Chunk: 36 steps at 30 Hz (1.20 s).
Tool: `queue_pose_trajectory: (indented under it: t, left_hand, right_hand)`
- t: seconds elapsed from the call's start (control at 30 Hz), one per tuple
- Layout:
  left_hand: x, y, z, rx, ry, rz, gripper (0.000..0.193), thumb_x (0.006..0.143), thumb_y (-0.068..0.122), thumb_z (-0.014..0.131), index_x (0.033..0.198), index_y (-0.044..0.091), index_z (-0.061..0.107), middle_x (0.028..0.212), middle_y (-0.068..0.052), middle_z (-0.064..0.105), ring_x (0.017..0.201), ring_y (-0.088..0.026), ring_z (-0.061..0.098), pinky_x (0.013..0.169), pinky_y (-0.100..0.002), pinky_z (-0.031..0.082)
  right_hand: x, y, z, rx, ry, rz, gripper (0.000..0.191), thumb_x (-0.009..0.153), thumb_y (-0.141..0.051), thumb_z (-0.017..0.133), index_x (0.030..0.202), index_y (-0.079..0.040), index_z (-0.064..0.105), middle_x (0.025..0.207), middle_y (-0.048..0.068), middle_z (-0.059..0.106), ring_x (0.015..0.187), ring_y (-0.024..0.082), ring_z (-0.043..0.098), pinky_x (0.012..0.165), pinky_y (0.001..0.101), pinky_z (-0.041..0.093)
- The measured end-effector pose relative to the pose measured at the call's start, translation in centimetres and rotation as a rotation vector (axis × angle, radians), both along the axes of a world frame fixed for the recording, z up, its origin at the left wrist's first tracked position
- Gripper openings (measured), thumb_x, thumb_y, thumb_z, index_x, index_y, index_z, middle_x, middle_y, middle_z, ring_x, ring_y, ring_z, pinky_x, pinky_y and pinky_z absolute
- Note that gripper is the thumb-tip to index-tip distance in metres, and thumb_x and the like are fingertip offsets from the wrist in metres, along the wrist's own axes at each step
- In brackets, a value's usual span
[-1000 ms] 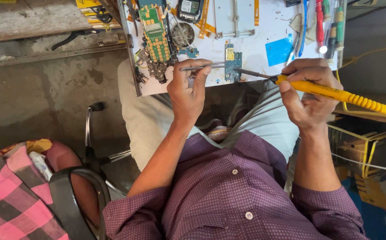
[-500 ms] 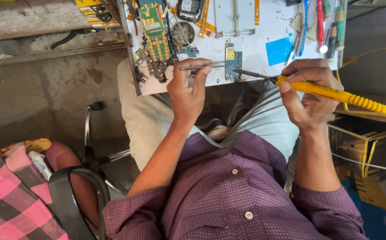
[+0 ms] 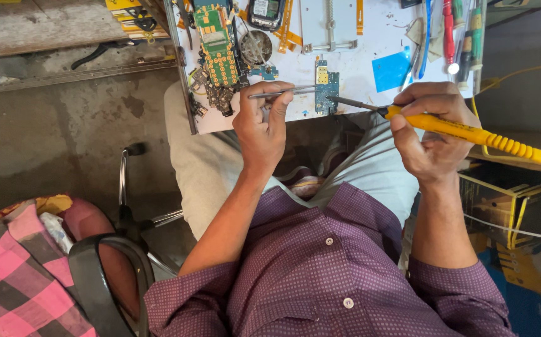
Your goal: The person sits at a repair bench and solders components on a phone motherboard, holding the board with tweezers in one hand and a soldering iron in the other. They apply solder wire to the board, rework several points, then set the iron aside and handle the board by hand.
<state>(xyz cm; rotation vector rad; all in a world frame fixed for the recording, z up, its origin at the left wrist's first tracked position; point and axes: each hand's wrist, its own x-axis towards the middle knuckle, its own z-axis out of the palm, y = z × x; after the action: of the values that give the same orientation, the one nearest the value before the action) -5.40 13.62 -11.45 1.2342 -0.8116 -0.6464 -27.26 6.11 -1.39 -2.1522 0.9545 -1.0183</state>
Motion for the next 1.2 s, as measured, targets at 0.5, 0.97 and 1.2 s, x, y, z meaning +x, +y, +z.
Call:
queue_pose_trajectory:
  t: [0.5, 0.97, 1.2]
  left_hand:
    - [-0.02, -0.09, 0.07, -0.028, -0.008, 0.016, 0.018, 0.107, 0.004, 0.066, 0.119, 0.0, 0.053, 0.111, -0.01, 0.073, 0.096, -0.011, 0.068, 0.089, -0.027, 0.057]
    - [0.02, -0.06, 0.07, -0.015, -0.013, 0.013, 0.018, 0.106, 0.003, 0.067, 0.118, 0.001, 0.054, 0.111, -0.01, 0.073, 0.096, -0.012, 0.069, 0.088, -0.027, 0.058]
    - [0.0, -0.02, -0.04, -0.014, -0.005, 0.009, 0.018, 0.106, 0.003, 0.067, 0.118, 0.0, 0.054, 0.111, -0.01, 0.073, 0.096, -0.012, 0.068, 0.088, -0.027, 0.058]
  right_hand:
    - [0.06, 0.08, -0.64, 0.001, -0.04, 0.012, 0.02, 0.106, -0.008, 0.078, 0.107, -0.001, 0.059, 0.109, 0.015, 0.069, 0.091, 0.019, 0.069, 0.082, 0.0271, 0.057]
    - [0.12, -0.13, -0.7, -0.01, -0.028, 0.015, 0.021, 0.106, -0.01, 0.078, 0.107, -0.002, 0.059, 0.11, 0.015, 0.069, 0.092, 0.018, 0.069, 0.082, 0.0267, 0.057]
    - [0.23, -0.07, -0.57, 0.006, -0.029, -0.016, 0.021, 0.101, -0.012, 0.077, 0.106, -0.002, 0.059, 0.11, 0.015, 0.069, 0.089, 0.019, 0.069, 0.08, 0.0275, 0.056]
